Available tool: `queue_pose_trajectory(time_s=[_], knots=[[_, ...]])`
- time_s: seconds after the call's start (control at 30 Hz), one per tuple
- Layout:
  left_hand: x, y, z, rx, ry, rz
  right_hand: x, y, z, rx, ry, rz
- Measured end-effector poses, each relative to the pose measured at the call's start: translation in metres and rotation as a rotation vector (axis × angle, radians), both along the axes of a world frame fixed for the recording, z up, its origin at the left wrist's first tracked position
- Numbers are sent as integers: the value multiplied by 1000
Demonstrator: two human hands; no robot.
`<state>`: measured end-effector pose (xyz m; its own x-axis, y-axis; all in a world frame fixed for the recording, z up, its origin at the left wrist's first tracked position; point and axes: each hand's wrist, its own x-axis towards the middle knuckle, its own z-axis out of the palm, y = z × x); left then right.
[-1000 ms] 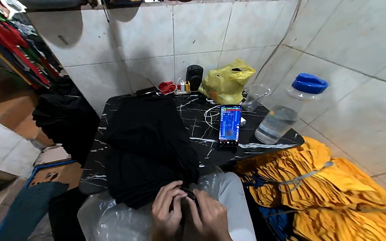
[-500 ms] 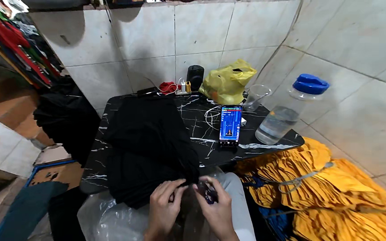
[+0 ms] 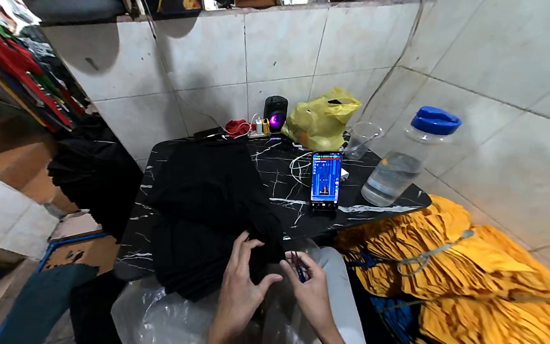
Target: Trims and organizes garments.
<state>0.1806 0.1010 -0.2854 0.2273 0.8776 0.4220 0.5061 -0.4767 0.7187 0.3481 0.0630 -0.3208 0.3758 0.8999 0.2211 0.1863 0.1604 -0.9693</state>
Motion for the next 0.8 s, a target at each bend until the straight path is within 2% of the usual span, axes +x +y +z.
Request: queue_pose_trajectory(time_s=[0.07,0.17,0.37,0.43,0.53,0.6,0.67,0.8], knots=[[8,3,-5,74,70,75,2,0,2,-16,12,-14],[9,18,-5,179,25,181,9,1,0,-1,-13,-25],[14,31,2,242,-51,331,20,1,-7,-37,-40,47],[22,22,3,276,-89,286,19,-1,-8,-66,-54,73],[28,10,-7,263,-76,19,18,-3,-8,-69,-70,92],[28,8,-16,214,6,-106,18,-3,-10,-56,-84,100],[28,8,-26,249,56,-108,15,-4,-10,-43,-84,110],[29,15,-43,472,61,-89,8,-6,-7,21,-99,114]])
